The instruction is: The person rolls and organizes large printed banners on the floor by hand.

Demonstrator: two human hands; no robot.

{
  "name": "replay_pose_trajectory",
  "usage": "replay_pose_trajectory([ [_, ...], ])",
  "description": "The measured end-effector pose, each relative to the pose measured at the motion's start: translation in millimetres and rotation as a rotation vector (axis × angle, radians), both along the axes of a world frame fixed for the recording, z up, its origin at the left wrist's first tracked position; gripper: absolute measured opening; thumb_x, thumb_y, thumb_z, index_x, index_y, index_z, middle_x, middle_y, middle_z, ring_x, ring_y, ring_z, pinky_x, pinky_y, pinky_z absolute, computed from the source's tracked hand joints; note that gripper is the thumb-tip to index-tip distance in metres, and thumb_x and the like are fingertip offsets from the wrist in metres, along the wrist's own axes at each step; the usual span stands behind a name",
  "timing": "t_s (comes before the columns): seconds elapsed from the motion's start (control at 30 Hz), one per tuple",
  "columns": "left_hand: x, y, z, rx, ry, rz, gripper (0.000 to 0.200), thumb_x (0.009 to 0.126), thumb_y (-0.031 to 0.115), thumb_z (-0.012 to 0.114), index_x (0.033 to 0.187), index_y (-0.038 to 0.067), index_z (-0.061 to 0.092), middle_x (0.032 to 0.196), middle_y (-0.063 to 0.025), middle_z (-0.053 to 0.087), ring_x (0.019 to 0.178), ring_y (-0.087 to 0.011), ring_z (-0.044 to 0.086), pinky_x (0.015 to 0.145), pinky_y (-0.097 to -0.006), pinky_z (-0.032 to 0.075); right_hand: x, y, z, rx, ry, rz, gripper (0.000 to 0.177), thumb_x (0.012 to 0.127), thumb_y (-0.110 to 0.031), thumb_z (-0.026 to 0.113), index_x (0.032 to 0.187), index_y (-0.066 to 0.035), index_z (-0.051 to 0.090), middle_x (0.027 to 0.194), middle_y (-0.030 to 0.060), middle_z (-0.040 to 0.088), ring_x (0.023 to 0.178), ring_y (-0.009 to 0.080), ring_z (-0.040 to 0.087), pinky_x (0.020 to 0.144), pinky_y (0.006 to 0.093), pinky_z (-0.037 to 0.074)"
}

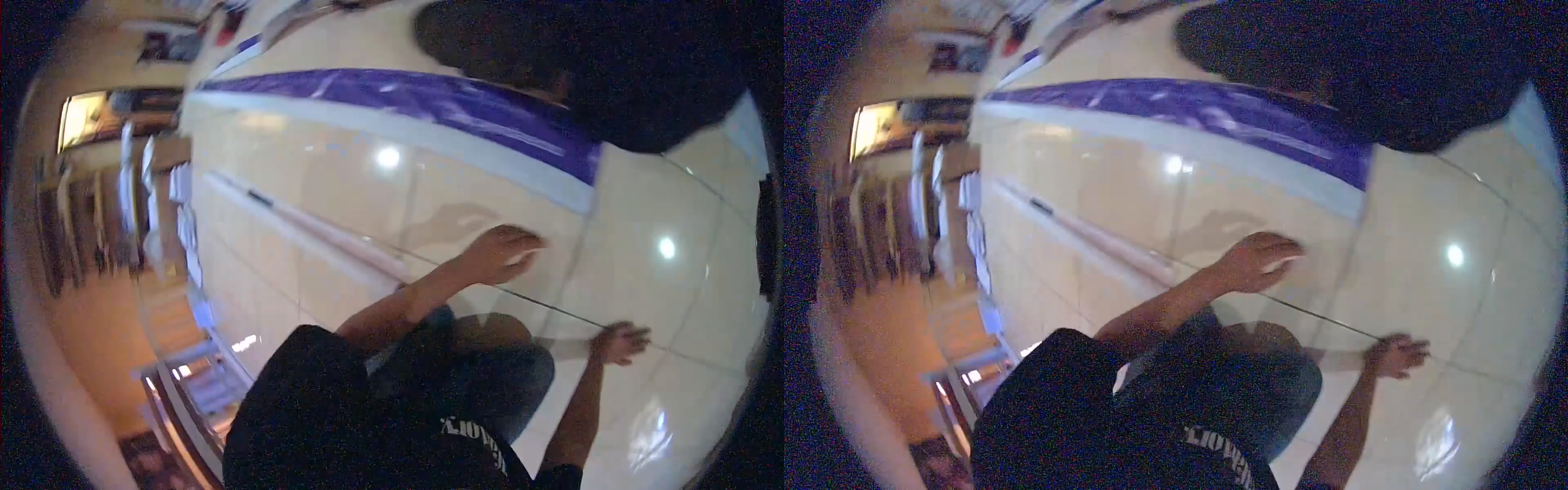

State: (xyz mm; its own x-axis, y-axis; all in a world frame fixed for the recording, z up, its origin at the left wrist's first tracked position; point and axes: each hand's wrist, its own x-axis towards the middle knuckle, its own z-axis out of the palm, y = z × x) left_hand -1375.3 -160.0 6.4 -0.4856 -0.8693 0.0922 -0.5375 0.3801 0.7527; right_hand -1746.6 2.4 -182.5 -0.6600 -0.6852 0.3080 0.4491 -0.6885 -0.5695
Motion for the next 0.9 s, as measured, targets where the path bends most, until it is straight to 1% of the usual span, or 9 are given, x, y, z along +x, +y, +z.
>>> replay_pose_trajectory([
  [0.1,196,131,-16,0.132,-0.244,0.470,0.030,0.086,0.011,0.061,0.115,0.006,0.059,0.118,-0.0160,0.060,0.111,-0.0330,0.056,0.095,-0.0420,0.045,6,-5,4,-1.105,-1.234,0.681,0.064,0.094,-0.059,0.029,0.144,-0.019,0.031,0.151,0.0045,0.029,0.139,0.0274,0.026,0.105,0.0641,0.017],
  [0.2,328,264,-9,0.042,-0.533,0.799,0.041,0.080,0.007,0.062,0.120,0.004,0.053,0.123,-0.0185,0.054,0.116,-0.0364,0.050,0.100,-0.0427,0.041,-16,-4,-17,-1.336,-1.524,0.831,0.062,0.093,-0.060,0.031,0.142,-0.024,0.035,0.147,0.0067,0.036,0.135,0.0297,0.032,0.097,0.0681,0.028],
  [0.3,390,356,-74,0.133,-0.807,0.805,0.056,0.086,0.021,0.056,0.136,0.005,0.039,0.139,-0.0263,0.037,0.128,-0.0428,0.035,0.105,-0.0552,0.030,-25,-18,-41,-2.338,-2.054,1.130,0.062,0.093,-0.063,0.029,0.143,-0.027,0.035,0.141,0.0097,0.041,0.133,0.0300,0.035,0.089,0.0672,0.038],
  [0.47,388,375,-93,0.149,-0.831,0.730,0.069,0.091,0.037,0.044,0.147,0.004,0.021,0.151,-0.0300,0.010,0.141,-0.0463,0.007,0.109,-0.0634,0.002,-185,-8,-74,-1.251,-3.078,-0.510,0.032,0.097,-0.027,0.043,0.120,-0.011,0.057,0.119,0.0104,0.058,0.115,0.0264,0.049,0.109,0.0482,0.027],
  [0.57,386,377,-93,0.124,-0.808,0.719,0.068,0.091,0.036,0.043,0.148,0.005,0.021,0.151,-0.0292,0.010,0.141,-0.0456,0.007,0.109,-0.0635,0.002,-110,19,-88,-0.839,-2.806,-0.041,0.026,0.091,-0.023,0.050,0.107,-0.008,0.064,0.095,0.0141,0.067,0.094,0.0321,0.061,0.071,0.0505,0.047],
  [0.6,388,377,-94,0.109,-0.776,0.670,0.068,0.091,0.036,0.043,0.148,0.005,0.021,0.151,-0.0292,0.010,0.141,-0.0456,0.007,0.109,-0.0635,0.002,-99,44,-126,-0.794,-2.838,0.631,0.032,0.091,-0.025,0.050,0.113,-0.003,0.061,0.112,0.0260,0.060,0.102,0.0413,0.057,0.071,0.0555,0.048],
  [0.67,391,379,-96,0.114,-0.771,0.735,0.068,0.091,0.037,0.042,0.148,0.007,0.021,0.152,-0.0278,0.011,0.141,-0.0448,0.007,0.109,-0.0637,0.003,30,55,-15,-1.138,-2.943,-0.034,0.044,0.095,-0.030,0.042,0.129,-0.003,0.047,0.144,0.0337,0.027,0.113,0.0580,0.045,0.085,0.0637,0.044],
  [0.83,414,336,-89,0.104,-0.488,0.771,0.064,0.083,0.029,0.057,0.140,0.007,0.036,0.144,-0.0259,0.028,0.135,-0.0414,0.025,0.109,-0.0601,0.015,143,86,60,-1.913,-3.417,-1.134,0.054,0.088,-0.037,0.058,0.130,-0.005,0.047,0.138,0.0202,0.043,0.122,0.0383,0.046,0.103,0.0460,0.038],
  [0.9,397,295,-55,-0.426,-0.729,0.594,0.058,0.079,0.026,0.064,0.130,0.006,0.044,0.132,-0.0214,0.043,0.123,-0.0380,0.040,0.107,-0.0566,0.023,210,108,100,-1.999,-3.286,-1.682,0.059,0.085,-0.034,0.065,0.132,-0.005,0.045,0.131,0.0206,0.048,0.125,0.0346,0.044,0.105,0.0419,0.038],
])
